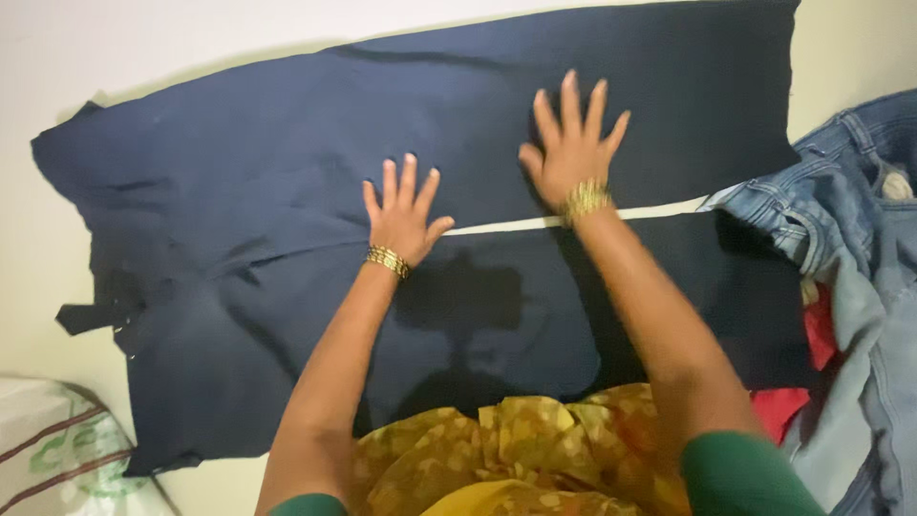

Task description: The person folds a pair of dark trousers by laying them out on the floor and smoothing them by hand before folding them.

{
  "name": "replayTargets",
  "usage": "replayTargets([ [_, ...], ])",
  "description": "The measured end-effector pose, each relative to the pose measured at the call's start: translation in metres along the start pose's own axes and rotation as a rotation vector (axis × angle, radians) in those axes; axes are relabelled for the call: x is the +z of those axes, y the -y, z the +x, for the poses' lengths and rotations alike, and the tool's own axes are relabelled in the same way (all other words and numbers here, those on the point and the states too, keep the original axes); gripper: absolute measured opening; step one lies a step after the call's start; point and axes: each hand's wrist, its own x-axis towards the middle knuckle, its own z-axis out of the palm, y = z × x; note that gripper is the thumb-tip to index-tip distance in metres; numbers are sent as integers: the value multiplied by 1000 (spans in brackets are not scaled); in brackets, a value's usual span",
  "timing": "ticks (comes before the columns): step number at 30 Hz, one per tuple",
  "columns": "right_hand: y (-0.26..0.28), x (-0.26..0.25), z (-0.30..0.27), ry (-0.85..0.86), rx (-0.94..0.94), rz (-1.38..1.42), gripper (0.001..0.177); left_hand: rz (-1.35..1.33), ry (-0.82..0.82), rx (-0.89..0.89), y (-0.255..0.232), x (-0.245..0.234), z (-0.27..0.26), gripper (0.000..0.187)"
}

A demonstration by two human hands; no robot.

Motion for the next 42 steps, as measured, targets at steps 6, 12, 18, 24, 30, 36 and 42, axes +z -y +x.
replayTargets([
  [6,-53,12,-68,-23,163,-63,74,173,69,-32,61,-24,-71,83],
  [12,-60,9,-118,6,229,-51,61,233,80,-480,154,-41,-176,85],
  [18,-46,5,-196,157,299,-149,69,302,350,-715,160,-51,-250,79],
  [24,-46,-1,-243,368,350,-130,75,2,542,-784,112,-52,-275,79],
  [30,-58,-4,-256,451,464,-121,97,-159,573,-814,135,-43,-301,72],
  [36,-19,-7,-269,436,258,-206,113,-241,549,-1008,203,-35,-367,73],
  [42,41,21,-276,398,-96,-309,111,-202,501,-1111,195,-54,-410,69],
])
